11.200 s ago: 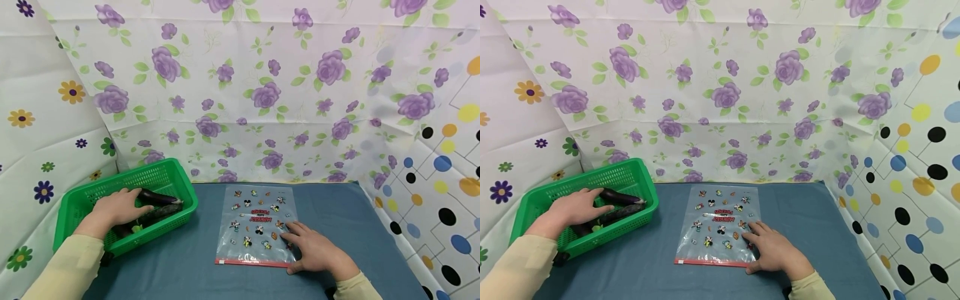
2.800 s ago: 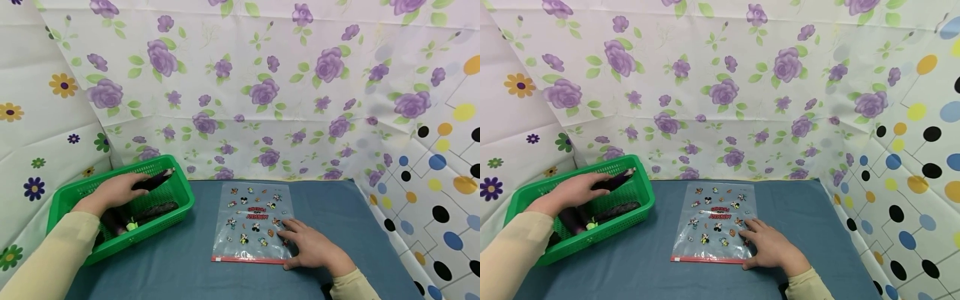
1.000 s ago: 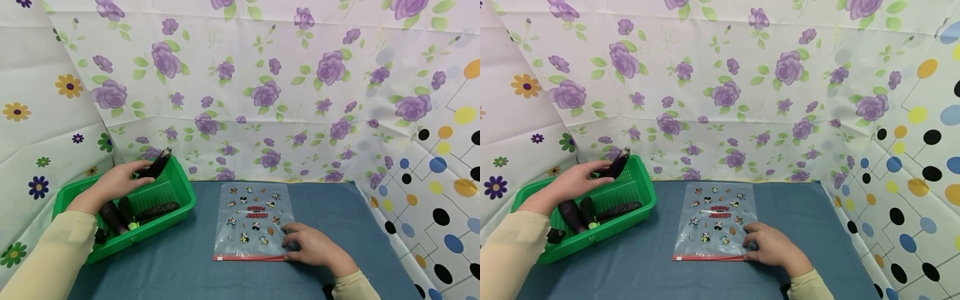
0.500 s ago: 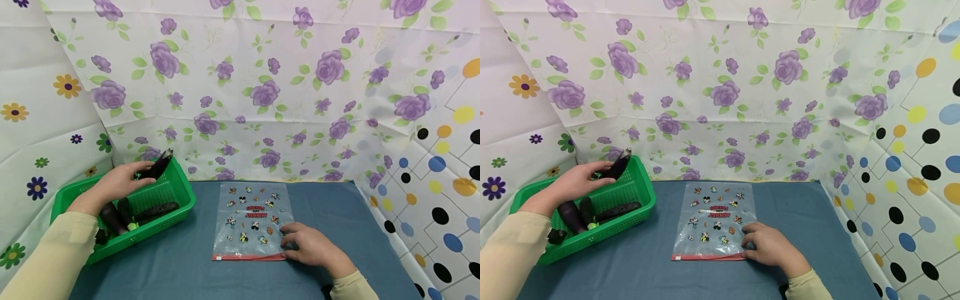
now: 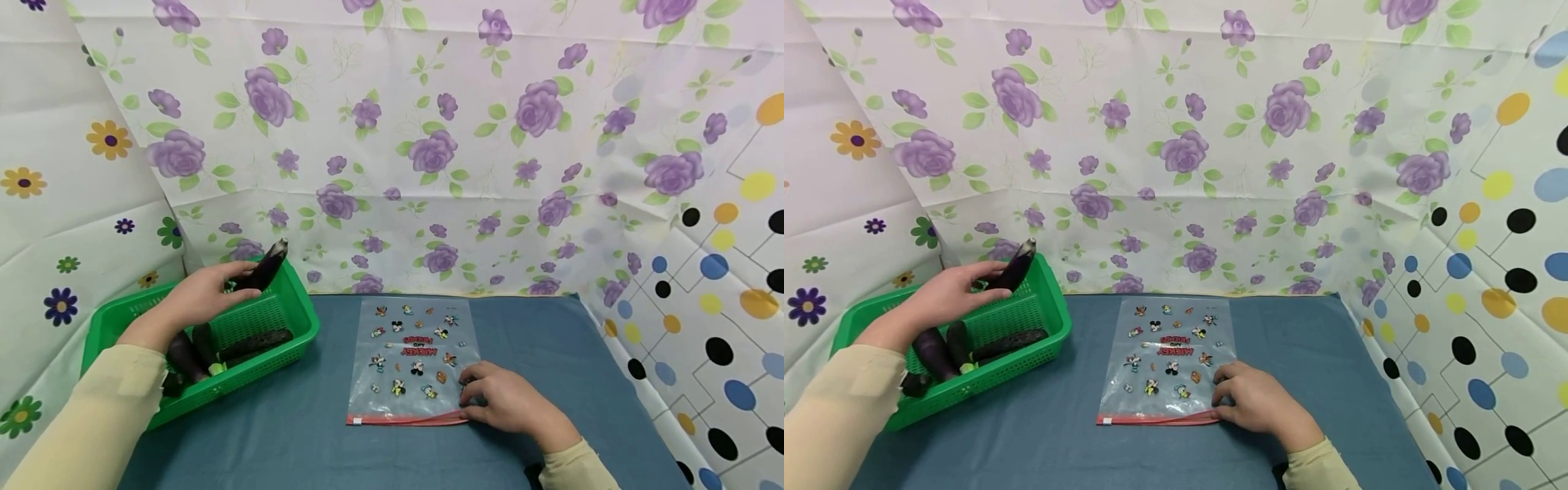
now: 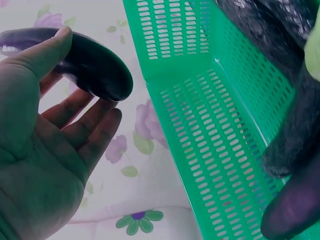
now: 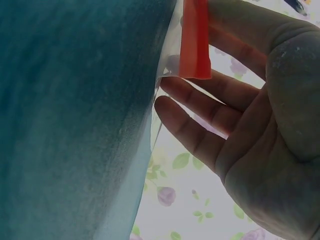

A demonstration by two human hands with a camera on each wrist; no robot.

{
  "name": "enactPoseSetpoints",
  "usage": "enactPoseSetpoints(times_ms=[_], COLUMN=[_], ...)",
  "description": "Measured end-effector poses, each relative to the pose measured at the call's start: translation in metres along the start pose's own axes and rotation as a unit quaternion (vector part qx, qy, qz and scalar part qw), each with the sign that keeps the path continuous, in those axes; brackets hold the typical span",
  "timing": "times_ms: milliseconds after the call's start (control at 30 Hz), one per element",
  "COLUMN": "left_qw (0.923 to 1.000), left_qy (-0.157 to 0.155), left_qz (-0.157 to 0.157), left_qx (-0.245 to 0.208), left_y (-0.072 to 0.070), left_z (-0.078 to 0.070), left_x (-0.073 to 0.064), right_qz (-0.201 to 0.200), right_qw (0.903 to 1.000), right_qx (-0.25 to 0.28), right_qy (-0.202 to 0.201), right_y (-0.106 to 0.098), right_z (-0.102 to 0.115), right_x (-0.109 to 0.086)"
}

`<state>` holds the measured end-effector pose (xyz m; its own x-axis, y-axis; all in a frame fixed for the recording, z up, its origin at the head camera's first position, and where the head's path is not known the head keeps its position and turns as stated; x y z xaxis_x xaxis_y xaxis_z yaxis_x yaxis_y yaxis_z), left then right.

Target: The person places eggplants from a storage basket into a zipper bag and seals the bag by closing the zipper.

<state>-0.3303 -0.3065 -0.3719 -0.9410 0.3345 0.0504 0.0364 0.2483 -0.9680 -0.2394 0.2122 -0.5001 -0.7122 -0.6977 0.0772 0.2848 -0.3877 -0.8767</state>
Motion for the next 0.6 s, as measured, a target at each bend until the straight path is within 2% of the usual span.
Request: enactPoseSetpoints(times_ms=[167,600], left_qw=[0.9999,0.9997], left_qy=[-0.008,-0.002], left_qz=[0.003,-0.008], left_qx=[-0.01,-0.025], left_y=[0.001,0.0], left_z=[-0.006,-0.021], left_x=[0.001,0.001], right_qz=[-0.001,-0.001], right_qw=[1.0,0.9996], right_qx=[0.009,0.028], right_qy=[-0.003,-0.003], right_y=[0.001,0.0], right_z=[-0.001,0.002], right_x=[0.0,0.001])
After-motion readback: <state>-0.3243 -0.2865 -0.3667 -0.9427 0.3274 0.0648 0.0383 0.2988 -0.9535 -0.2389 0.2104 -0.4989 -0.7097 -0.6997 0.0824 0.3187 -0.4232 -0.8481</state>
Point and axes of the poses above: each hand's wrist, its own x-axis towards the middle knuckle, its own y-axis out of the palm, z = x × y, the point moved 6 cm from there along x, towards the middle knuckle, and after that the axes turned 12 degrees about x, right-handed, at the moved point
